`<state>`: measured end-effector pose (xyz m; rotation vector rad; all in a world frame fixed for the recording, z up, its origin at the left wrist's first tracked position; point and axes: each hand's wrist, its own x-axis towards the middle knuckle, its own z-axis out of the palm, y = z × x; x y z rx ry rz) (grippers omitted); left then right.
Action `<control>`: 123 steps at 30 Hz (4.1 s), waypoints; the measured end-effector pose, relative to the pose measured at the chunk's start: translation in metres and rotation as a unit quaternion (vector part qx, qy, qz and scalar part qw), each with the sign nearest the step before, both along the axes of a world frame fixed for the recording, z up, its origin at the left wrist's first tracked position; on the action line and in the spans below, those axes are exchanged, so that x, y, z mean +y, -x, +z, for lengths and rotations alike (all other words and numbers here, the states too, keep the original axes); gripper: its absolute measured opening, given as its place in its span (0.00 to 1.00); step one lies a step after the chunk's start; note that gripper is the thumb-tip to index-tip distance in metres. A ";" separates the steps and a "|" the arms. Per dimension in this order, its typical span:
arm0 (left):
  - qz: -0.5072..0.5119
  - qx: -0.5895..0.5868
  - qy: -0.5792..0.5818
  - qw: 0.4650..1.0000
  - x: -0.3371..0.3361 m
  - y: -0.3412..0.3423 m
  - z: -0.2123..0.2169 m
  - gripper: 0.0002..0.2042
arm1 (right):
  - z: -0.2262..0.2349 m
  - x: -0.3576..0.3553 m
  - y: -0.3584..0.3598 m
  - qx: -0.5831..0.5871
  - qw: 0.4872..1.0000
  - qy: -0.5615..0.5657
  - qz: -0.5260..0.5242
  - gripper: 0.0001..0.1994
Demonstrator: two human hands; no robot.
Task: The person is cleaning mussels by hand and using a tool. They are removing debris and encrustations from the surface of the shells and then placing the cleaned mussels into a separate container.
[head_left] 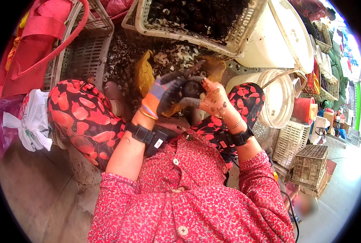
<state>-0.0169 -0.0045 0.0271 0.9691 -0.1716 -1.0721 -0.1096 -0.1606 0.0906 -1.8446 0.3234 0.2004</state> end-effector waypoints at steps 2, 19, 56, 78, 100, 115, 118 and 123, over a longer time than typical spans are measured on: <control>0.101 0.007 -0.044 0.994 0.002 -0.004 -0.019 0.14 | 0.016 0.002 -0.001 -0.006 0.993 0.121 -0.008 0.23; 0.135 -0.439 -0.114 0.881 -0.004 -0.006 -0.002 0.16 | 0.042 0.008 0.009 0.020 0.981 -0.130 -0.143 0.13; 0.113 -0.628 -0.071 0.767 -0.003 0.001 0.005 0.13 | 0.038 0.003 0.007 -0.016 0.987 -0.126 -0.095 0.17; 0.075 -0.663 -0.167 0.726 0.004 -0.012 0.018 0.17 | 0.013 -0.037 0.021 -0.006 0.999 -0.034 -0.040 0.22; 0.036 -0.127 0.109 0.985 -0.009 0.016 0.028 0.18 | -0.017 0.010 0.030 0.115 0.776 -0.540 -0.307 0.14; 0.129 -0.305 -0.014 0.943 -0.001 -0.016 0.006 0.10 | 0.026 -0.006 0.021 -0.008 0.982 -0.100 -0.163 0.18; 0.141 -0.508 0.008 0.849 -0.007 -0.009 0.018 0.09 | 0.022 -0.007 0.019 -0.067 0.986 -0.042 -0.146 0.18; 0.143 -0.407 -0.130 0.893 -0.003 -0.012 -0.019 0.14 | 0.025 0.002 0.015 -0.020 0.985 -0.039 -0.169 0.21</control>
